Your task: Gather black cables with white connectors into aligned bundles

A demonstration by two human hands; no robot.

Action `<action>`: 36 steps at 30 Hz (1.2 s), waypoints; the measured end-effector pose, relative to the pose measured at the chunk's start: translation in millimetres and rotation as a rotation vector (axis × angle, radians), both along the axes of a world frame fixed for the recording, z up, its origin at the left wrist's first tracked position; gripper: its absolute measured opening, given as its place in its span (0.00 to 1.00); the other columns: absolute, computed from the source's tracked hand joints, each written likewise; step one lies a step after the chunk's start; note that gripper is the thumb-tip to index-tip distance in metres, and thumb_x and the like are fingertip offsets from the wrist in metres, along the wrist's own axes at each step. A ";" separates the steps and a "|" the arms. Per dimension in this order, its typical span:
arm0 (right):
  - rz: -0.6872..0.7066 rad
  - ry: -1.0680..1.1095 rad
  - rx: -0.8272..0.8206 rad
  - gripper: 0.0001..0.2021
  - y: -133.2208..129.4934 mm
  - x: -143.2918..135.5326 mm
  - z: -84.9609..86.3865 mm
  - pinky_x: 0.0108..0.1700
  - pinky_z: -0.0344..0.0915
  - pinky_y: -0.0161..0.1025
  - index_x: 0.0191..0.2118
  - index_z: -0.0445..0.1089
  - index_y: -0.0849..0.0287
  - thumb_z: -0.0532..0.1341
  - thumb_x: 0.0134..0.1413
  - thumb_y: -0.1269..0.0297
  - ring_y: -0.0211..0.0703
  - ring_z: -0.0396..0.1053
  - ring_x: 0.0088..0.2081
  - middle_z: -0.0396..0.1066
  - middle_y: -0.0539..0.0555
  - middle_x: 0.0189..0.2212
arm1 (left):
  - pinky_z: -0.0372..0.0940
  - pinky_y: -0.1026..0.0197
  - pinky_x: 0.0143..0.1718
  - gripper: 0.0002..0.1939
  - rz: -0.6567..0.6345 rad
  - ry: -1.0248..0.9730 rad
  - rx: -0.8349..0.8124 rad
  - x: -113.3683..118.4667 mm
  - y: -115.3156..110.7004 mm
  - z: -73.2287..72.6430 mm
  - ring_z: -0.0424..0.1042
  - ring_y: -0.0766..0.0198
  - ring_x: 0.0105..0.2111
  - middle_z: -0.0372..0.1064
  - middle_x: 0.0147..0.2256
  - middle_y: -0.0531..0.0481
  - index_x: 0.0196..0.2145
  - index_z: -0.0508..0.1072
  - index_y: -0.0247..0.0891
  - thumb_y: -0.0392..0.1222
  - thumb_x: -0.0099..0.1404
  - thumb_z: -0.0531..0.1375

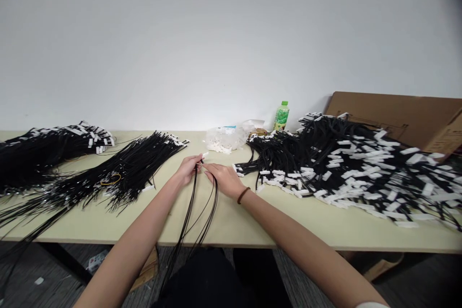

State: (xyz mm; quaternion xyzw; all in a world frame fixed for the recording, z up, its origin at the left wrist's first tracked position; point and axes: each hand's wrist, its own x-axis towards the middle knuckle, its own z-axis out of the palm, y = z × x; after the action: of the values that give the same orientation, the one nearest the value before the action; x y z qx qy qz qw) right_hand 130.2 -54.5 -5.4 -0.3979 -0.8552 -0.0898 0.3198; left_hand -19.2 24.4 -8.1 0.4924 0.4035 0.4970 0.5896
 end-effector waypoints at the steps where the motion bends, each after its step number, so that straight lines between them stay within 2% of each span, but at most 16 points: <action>1: 0.003 0.001 0.000 0.14 -0.1 0.0 0.0 0.43 0.61 0.36 0.51 0.59 0.57 0.46 0.60 0.66 0.41 0.65 0.44 0.66 0.53 0.45 | 0.50 0.68 0.17 0.15 0.000 0.002 0.000 0.1 -0.3 0.3 0.57 0.73 0.15 0.58 0.15 0.56 0.24 0.68 0.31 0.46 0.44 0.65; 36: 0.010 -0.044 -0.017 0.13 -1.5 0.3 0.6 0.40 0.62 0.35 0.49 0.60 0.56 0.47 0.60 0.65 0.40 0.65 0.43 0.65 0.54 0.45 | 0.49 0.67 0.17 0.14 0.008 0.039 0.015 2.5 -5.2 2.2 0.58 0.73 0.15 0.60 0.15 0.55 0.23 0.69 0.31 0.46 0.44 0.65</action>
State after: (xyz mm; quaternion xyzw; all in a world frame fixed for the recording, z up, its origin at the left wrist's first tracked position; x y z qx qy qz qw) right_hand 130.6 -56.0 -4.8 -0.3944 -0.8647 -0.0897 0.2979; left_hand -16.7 19.2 -6.0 0.5049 0.4133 0.4926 0.5759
